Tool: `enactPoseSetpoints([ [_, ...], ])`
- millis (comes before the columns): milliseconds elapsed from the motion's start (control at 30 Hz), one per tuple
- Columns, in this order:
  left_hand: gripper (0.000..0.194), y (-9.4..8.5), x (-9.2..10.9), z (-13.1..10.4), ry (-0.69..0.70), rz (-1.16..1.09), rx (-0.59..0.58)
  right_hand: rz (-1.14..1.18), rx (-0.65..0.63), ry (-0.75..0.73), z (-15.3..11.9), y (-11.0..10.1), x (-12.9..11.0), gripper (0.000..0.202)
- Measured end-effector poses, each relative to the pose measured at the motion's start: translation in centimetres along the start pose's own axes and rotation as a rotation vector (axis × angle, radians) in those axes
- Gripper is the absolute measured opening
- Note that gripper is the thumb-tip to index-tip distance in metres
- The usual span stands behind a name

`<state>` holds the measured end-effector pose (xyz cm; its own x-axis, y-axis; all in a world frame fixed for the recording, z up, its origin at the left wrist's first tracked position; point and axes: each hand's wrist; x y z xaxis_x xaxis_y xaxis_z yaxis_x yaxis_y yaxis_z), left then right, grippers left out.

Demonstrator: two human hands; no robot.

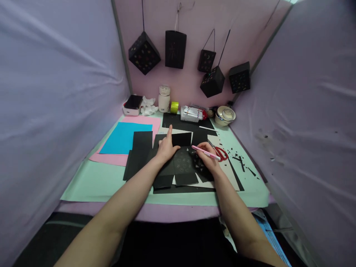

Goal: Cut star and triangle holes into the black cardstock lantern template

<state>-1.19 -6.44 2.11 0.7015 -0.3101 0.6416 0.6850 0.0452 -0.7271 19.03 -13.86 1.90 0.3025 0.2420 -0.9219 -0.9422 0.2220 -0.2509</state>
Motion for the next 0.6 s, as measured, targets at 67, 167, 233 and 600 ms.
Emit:
enactPoseSetpoints([
  [67, 0.111, 0.1, 0.0, 0.0, -0.005, 0.014, -0.019, -0.014, -0.056, 0.012, 0.0, -0.1, 0.2, 0.014],
  [167, 0.112, 0.3, 0.1, 0.1, -0.020, 0.038, -0.048, -0.024, -0.098, 0.049, 0.0, -0.4, 0.4, 0.017],
  [233, 0.102, 0.3, 0.1, 0.2, -0.034, 0.063, -0.067, -0.023, -0.119, 0.086, 0.0, -0.5, 0.6, 0.020],
  [600, 0.035, 0.2, -0.3, 0.4, -0.030, 0.204, -0.236, 0.046, -0.008, 0.228, 0.5, -0.7, 2.4, 0.023],
])
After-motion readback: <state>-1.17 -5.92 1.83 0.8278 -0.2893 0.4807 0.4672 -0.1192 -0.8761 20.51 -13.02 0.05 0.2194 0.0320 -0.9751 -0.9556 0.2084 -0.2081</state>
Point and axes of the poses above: each hand's wrist, its own z-axis towards the middle knuckle, its own y-axis out of the palm, x = y × z
